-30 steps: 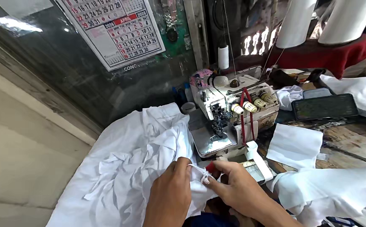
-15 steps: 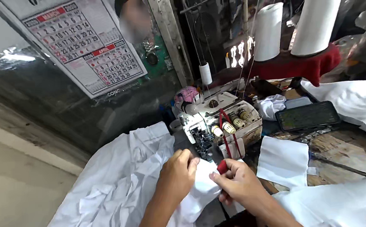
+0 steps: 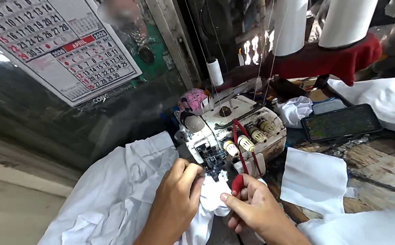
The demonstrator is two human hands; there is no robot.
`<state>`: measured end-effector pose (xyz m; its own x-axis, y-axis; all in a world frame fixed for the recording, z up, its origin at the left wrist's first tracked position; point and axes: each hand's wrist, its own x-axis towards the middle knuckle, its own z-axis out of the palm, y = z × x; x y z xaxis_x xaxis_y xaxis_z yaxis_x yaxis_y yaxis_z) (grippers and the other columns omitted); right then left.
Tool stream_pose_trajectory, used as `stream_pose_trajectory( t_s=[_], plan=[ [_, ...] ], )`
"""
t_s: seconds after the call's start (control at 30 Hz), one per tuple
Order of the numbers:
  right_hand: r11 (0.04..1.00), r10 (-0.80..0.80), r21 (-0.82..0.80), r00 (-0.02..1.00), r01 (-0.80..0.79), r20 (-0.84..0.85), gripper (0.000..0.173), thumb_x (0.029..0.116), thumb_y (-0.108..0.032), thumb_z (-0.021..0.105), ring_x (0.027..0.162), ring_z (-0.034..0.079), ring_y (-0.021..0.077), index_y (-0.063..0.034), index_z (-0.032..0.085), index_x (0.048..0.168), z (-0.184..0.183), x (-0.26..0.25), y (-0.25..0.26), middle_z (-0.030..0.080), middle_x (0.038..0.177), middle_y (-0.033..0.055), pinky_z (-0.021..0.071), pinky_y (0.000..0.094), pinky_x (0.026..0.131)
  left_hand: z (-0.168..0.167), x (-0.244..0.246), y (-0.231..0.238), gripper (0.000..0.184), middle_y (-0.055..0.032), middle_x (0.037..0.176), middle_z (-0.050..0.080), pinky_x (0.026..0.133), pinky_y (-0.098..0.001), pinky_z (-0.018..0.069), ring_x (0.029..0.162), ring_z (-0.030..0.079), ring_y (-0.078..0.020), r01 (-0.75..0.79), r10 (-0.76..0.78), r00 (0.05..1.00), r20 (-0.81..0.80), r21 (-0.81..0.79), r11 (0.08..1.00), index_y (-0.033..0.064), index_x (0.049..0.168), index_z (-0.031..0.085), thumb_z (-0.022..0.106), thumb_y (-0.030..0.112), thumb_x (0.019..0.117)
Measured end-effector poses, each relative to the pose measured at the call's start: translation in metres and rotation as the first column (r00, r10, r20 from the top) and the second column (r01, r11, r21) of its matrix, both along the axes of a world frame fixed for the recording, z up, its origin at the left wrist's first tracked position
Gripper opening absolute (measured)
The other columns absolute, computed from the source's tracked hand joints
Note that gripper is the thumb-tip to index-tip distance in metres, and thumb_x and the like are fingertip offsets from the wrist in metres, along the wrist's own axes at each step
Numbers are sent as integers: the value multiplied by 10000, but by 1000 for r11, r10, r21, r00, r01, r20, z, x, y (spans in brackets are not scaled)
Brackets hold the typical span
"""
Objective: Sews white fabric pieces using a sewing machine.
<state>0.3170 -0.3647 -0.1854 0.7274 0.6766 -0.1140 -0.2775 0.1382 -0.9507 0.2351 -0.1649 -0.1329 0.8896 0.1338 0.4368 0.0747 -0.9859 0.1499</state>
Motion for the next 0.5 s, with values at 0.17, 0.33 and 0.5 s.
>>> stream_pose_trajectory(
  t_s=[0.17,0.33,0.5],
  plan=[
    [1000,-15,11,998,14,67,289,924,-208,764,572,709,253,-63,574,1086,0,2,-3,705,819,97,631,401,461,18,-12,5,273,82,1211,628,907,-323,547,1100,601,-66,185,-210,947,-243,-121,975,313,1162,732,520,382,1006],
    [1000,11,-4,999,-11,52,298,934,-228,756,585,717,257,-60,570,1095,0,6,-2,705,793,105,636,395,483,37,-4,12,159,137,1042,615,789,-261,560,944,605,-5,186,-193,927,-322,-53,981,316,1022,718,606,418,973],
    [996,-55,-52,957,73,286,301,925,-361,740,506,604,145,-119,610,1048,-7,10,2,625,680,8,532,303,436,52,-1,9,72,145,1024,610,668,-201,547,857,601,9,213,-224,938,-265,-71,974,306,957,702,702,360,911]
  ],
)
